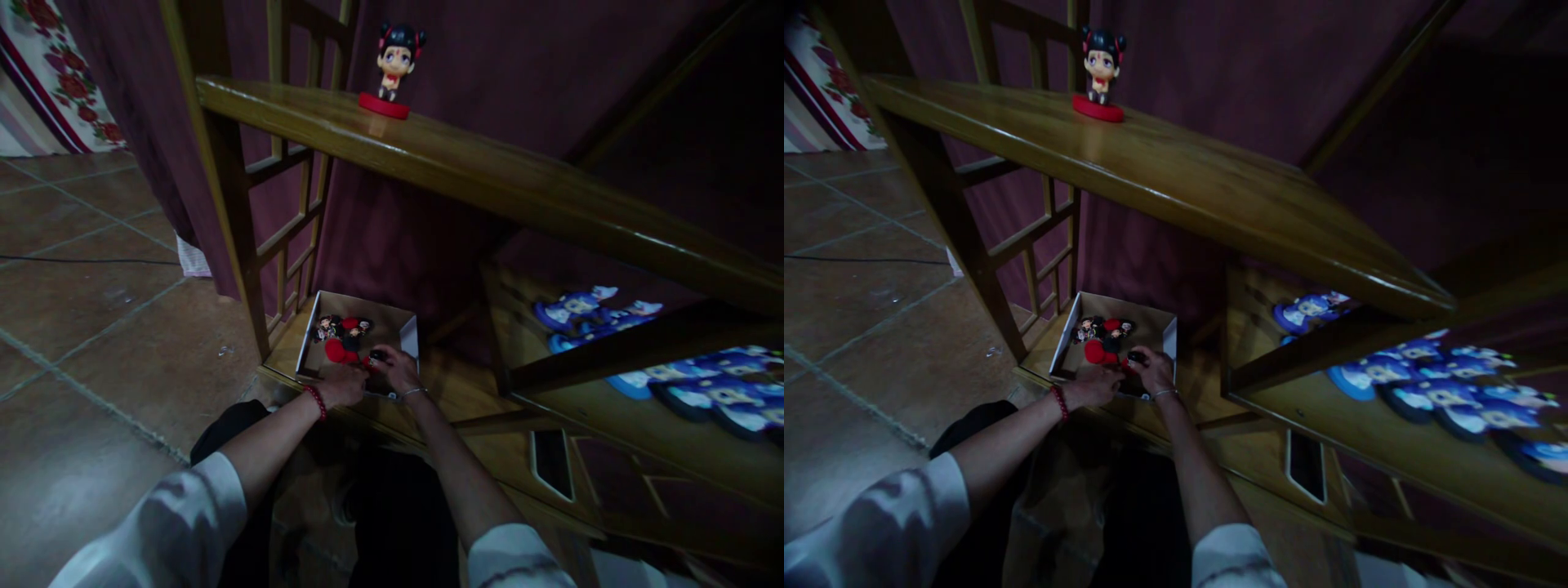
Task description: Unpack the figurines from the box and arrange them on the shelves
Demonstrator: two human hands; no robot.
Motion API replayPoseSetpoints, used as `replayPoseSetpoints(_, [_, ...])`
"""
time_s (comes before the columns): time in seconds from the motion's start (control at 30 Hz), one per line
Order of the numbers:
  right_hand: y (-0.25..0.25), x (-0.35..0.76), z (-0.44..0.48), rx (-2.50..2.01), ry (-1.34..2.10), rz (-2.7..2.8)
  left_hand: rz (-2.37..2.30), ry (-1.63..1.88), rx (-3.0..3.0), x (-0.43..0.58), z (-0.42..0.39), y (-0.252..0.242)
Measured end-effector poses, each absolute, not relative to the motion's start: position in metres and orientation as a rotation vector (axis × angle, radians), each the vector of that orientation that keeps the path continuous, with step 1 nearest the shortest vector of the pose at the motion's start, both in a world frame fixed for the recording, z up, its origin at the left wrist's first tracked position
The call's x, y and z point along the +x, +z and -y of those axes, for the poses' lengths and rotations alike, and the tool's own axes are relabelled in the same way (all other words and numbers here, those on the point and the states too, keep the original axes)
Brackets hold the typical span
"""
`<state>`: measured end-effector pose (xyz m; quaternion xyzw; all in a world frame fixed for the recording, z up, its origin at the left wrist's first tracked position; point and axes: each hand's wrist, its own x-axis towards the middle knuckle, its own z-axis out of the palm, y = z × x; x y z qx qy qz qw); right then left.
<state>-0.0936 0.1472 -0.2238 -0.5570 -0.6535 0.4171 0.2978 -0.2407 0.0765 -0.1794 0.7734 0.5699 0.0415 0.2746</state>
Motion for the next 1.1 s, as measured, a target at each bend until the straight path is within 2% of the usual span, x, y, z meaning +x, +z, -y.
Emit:
replayPoseSetpoints(0.5, [-0.218, -0.094, -0.142, -1.322, 0.957, 2.060, -1.708, 0.239, 1.900, -0.244, -0.090, -0.182])
replayPoseSetpoints(0.7, [-0.218, -0.093, -0.142, -1.350, 0.731, 2.189, -1.768, 0.374, 1.813, -0.245, -0.101, -0.190])
replayPoseSetpoints(1.1, [-0.214, -0.093, -0.144, -1.336, 0.612, 2.359, -1.823, 0.299, 1.852, -0.242, -0.104, -0.194])
